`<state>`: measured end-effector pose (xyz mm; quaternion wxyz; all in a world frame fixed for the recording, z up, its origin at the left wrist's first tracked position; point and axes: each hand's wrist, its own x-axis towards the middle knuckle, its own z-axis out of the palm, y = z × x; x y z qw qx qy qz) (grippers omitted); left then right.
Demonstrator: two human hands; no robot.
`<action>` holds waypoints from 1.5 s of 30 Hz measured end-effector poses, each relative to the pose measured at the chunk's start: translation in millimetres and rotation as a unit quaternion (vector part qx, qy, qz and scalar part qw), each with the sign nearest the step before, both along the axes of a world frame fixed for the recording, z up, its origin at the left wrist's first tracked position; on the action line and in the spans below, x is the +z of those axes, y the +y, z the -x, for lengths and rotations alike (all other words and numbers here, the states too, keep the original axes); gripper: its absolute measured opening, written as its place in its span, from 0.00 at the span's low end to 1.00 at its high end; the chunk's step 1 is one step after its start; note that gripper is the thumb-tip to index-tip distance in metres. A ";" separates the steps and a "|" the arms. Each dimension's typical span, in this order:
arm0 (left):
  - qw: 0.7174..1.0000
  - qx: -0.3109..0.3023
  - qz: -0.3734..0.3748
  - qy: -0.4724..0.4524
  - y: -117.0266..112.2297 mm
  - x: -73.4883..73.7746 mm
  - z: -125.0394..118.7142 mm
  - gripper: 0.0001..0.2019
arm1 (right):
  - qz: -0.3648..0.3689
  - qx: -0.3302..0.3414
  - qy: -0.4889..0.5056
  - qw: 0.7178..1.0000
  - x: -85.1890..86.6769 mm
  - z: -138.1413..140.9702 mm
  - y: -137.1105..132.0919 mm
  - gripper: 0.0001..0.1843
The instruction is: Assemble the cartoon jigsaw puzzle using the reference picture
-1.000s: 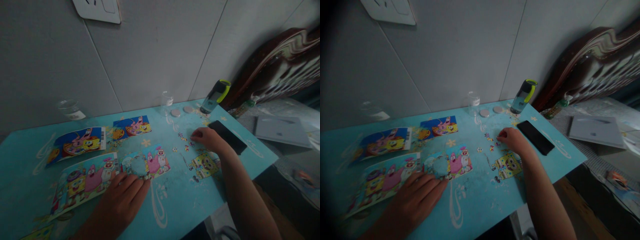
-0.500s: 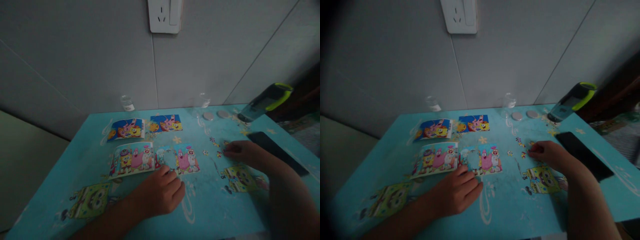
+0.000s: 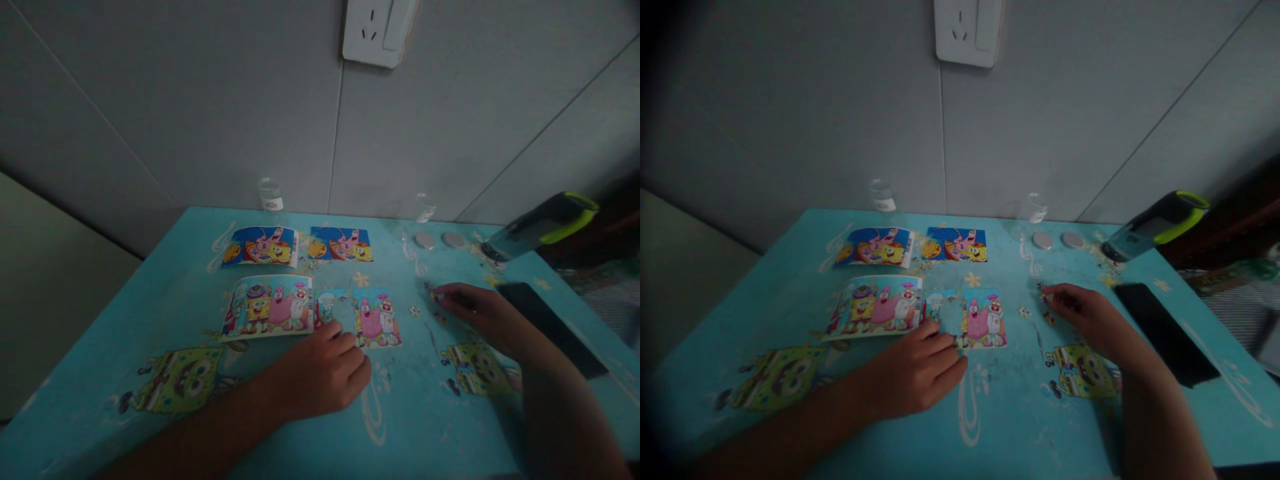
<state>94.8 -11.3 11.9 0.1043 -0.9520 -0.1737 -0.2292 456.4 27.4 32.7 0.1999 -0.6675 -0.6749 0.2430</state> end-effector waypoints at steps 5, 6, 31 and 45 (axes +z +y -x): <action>0.988 0.104 0.059 -0.092 6.1 -2.2 0.9 0.05 | 0.052 0.057 0.226 0.971 0.8 75.9 -16.2 0.17; 0.984 0.119 0.075 -0.108 7.1 -2.3 1.2 0.05 | 0.072 0.046 0.268 0.960 -1.6 91.2 -19.5 0.17; 0.960 0.129 0.161 -0.190 7.9 -9.0 0.3 0.06 | 0.156 0.059 0.436 0.884 -16.4 144.8 -32.9 0.13; 0.958 0.082 0.208 -0.177 1.1 -7.8 2.3 0.04 | 0.035 0.151 0.307 0.939 -0.7 137.1 -48.5 0.08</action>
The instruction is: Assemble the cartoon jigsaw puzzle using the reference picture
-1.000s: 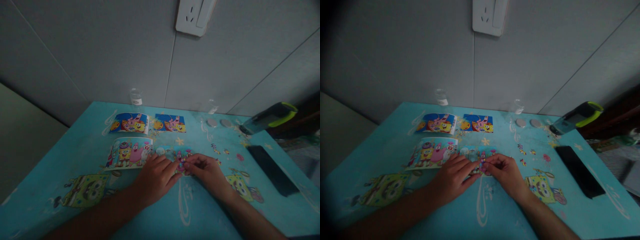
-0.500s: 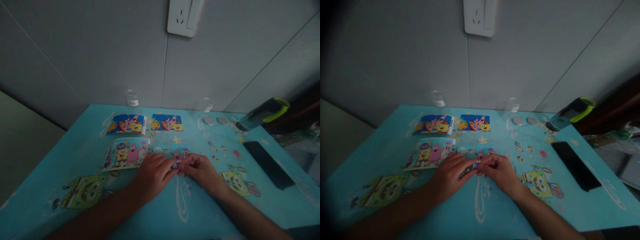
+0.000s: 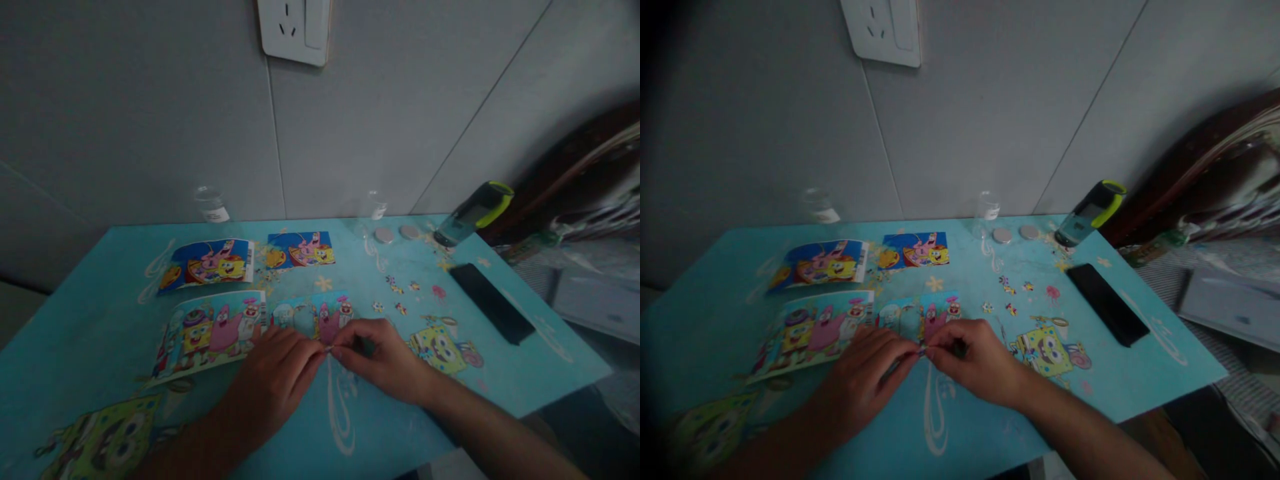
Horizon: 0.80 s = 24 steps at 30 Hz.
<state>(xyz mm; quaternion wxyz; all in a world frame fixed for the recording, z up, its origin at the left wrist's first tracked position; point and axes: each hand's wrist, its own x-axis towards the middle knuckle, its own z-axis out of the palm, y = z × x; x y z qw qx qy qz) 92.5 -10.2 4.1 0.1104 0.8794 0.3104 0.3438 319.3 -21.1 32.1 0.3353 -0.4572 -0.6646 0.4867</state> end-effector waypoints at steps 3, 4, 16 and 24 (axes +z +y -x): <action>0.999 0.004 0.033 -0.027 -0.6 -5.3 -0.4 0.08 | 0.040 -0.011 0.021 0.999 -2.5 -1.4 0.3 0.10; 0.999 0.003 0.036 -0.025 -0.4 -6.5 -0.6 0.08 | 0.054 -0.013 0.027 0.998 -3.9 -1.9 0.6 0.11; 0.999 0.011 -0.018 0.046 1.8 1.3 1.0 0.02 | 0.086 0.021 -0.014 0.996 -7.9 -6.2 2.3 0.14; 0.994 -0.011 -0.078 0.078 -9.7 6.3 -4.0 0.02 | 0.057 0.082 -0.073 0.992 -8.7 -12.6 -2.0 0.13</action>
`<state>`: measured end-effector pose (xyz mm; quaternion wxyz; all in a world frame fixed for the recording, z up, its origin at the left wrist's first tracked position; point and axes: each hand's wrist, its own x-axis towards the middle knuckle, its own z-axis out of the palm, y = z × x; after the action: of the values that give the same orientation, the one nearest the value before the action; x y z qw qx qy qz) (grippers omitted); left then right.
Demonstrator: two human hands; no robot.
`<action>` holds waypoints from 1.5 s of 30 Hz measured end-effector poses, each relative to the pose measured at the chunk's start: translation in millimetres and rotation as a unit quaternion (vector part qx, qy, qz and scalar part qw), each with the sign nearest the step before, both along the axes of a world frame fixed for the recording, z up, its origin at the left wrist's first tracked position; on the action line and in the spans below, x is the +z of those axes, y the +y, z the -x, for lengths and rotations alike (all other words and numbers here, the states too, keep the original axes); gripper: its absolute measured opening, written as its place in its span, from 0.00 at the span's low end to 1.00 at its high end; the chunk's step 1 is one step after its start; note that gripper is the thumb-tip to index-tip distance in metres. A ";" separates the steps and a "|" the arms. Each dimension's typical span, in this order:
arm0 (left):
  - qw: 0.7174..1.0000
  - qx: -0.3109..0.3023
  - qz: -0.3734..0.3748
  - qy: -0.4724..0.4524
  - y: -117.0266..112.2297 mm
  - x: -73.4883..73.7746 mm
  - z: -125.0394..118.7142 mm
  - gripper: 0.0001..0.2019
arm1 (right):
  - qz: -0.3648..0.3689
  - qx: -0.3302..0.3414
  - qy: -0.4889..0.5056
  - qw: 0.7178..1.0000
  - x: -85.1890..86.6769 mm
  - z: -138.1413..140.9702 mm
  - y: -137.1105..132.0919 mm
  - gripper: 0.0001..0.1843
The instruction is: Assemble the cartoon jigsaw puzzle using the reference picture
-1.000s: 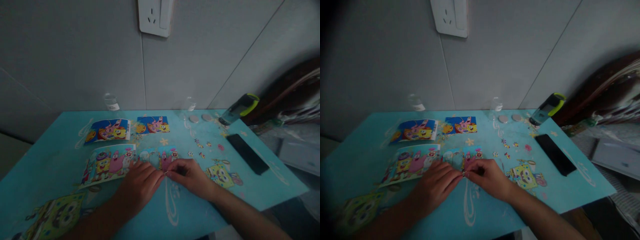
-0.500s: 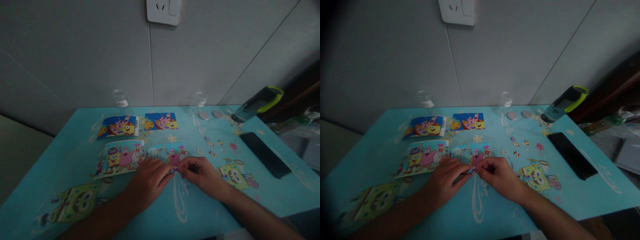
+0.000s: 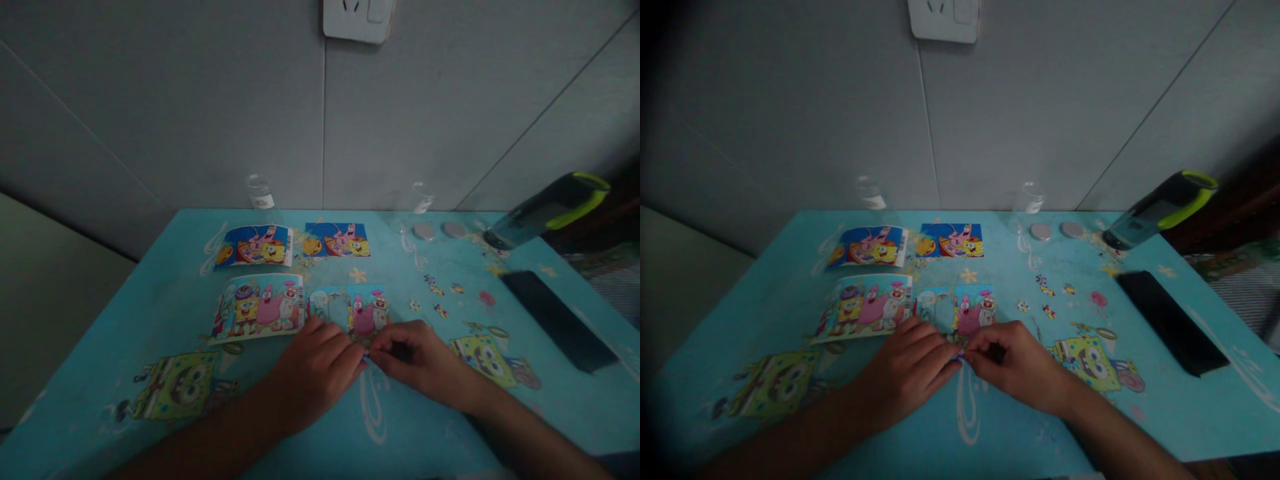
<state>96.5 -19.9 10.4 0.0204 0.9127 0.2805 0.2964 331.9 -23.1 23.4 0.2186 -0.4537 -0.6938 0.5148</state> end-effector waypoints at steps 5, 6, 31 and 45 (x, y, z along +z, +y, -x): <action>0.999 0.011 -0.035 0.026 9.2 3.5 6.7 0.03 | -0.022 -0.015 -0.016 1.000 -0.2 -0.9 3.0 0.14; 0.999 0.020 -0.037 0.031 12.4 4.3 9.2 0.04 | -0.030 -0.025 -0.020 0.999 0.0 -1.4 4.5 0.14; 0.999 0.000 -0.029 0.029 4.2 7.0 7.2 0.05 | -0.116 -0.024 0.008 0.993 9.6 12.6 -0.1 0.09; 0.995 -0.035 -0.083 0.046 1.6 1.7 4.0 0.09 | -0.291 -0.249 -0.267 0.884 12.9 -90.5 -53.9 0.11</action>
<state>92.5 -18.3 12.1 -0.0581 0.9333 0.2231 0.2753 422.4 -77.1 36.2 0.2684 -0.6479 -0.7086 0.0774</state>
